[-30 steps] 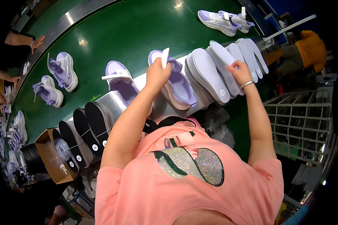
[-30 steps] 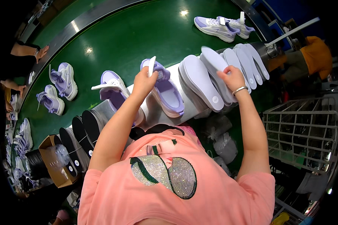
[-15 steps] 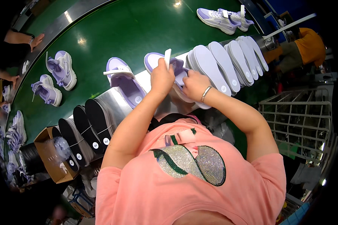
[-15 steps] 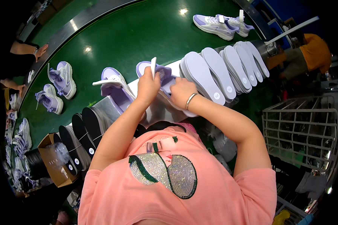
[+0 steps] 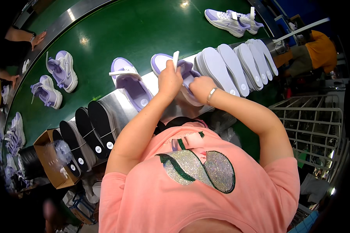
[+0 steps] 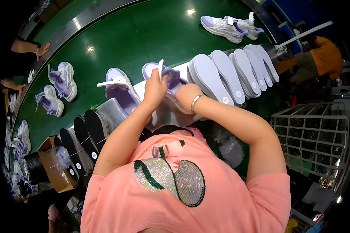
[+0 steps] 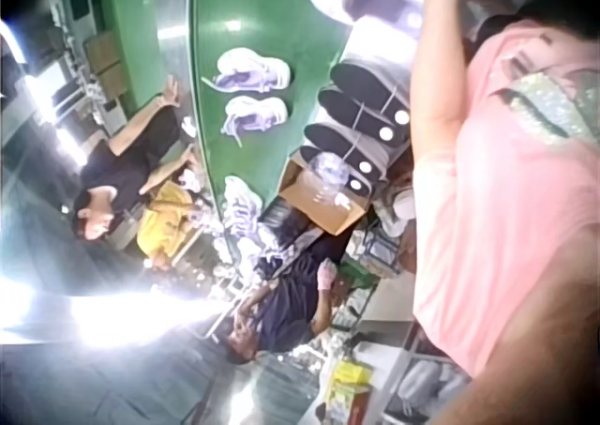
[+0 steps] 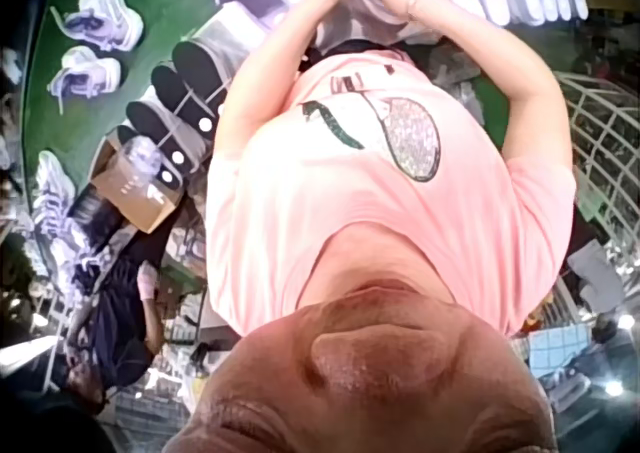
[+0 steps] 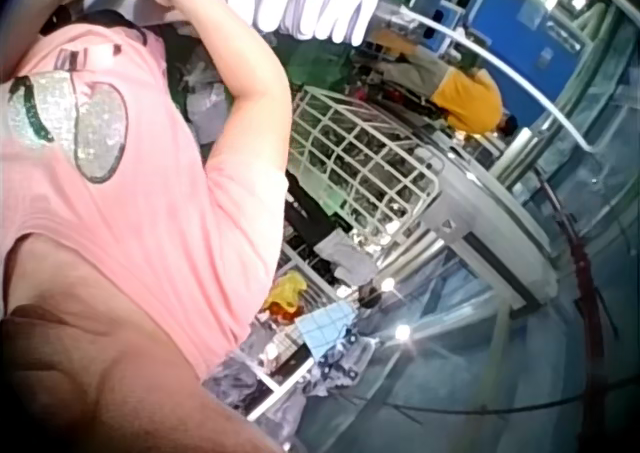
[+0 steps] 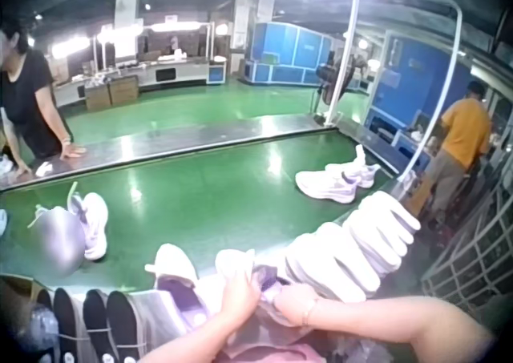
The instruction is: The person inserts white insoles into purple and white sneakers on a conveyor belt and then retrieves a stack of white insoles from a shelf.
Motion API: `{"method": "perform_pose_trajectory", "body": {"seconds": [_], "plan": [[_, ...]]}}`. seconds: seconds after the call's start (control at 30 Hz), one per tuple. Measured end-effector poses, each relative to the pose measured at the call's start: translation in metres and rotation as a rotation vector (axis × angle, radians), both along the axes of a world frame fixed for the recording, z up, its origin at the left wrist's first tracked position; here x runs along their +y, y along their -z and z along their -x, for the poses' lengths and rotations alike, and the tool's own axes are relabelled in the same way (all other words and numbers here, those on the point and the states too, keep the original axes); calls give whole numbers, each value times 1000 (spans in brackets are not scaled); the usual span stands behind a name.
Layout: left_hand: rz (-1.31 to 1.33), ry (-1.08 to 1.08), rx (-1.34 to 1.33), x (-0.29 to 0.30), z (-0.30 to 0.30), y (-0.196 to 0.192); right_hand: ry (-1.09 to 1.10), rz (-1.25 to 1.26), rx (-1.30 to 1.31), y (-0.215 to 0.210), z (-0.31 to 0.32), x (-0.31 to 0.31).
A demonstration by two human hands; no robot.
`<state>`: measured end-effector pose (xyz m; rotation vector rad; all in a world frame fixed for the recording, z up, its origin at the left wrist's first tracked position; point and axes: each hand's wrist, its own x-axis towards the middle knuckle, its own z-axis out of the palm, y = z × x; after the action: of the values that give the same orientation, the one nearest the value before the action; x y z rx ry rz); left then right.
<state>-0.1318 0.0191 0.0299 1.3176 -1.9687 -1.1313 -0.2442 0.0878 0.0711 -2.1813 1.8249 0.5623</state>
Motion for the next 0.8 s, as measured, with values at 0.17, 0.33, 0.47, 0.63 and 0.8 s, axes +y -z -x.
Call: {"method": "perform_pose_trajectory", "body": {"seconds": [0.17, 0.33, 0.47, 0.63, 0.8], "plan": [[7, -7, 54, -3, -2, 9, 39, -95, -61, 26, 4, -17], [16, 15, 103, -7, 0, 13, 3, -428, 31, 23, -1, -40], [-19, 12, 90, -7, -1, 14, -91, -468, 95, 10, -8, -45], [11, 25, 108, -8, 2, 12, -12, -405, 133, 30, 3, -38], [-4, 14, 75, -9, 4, 12, -44, -474, 26, 16, 12, -33]]}}
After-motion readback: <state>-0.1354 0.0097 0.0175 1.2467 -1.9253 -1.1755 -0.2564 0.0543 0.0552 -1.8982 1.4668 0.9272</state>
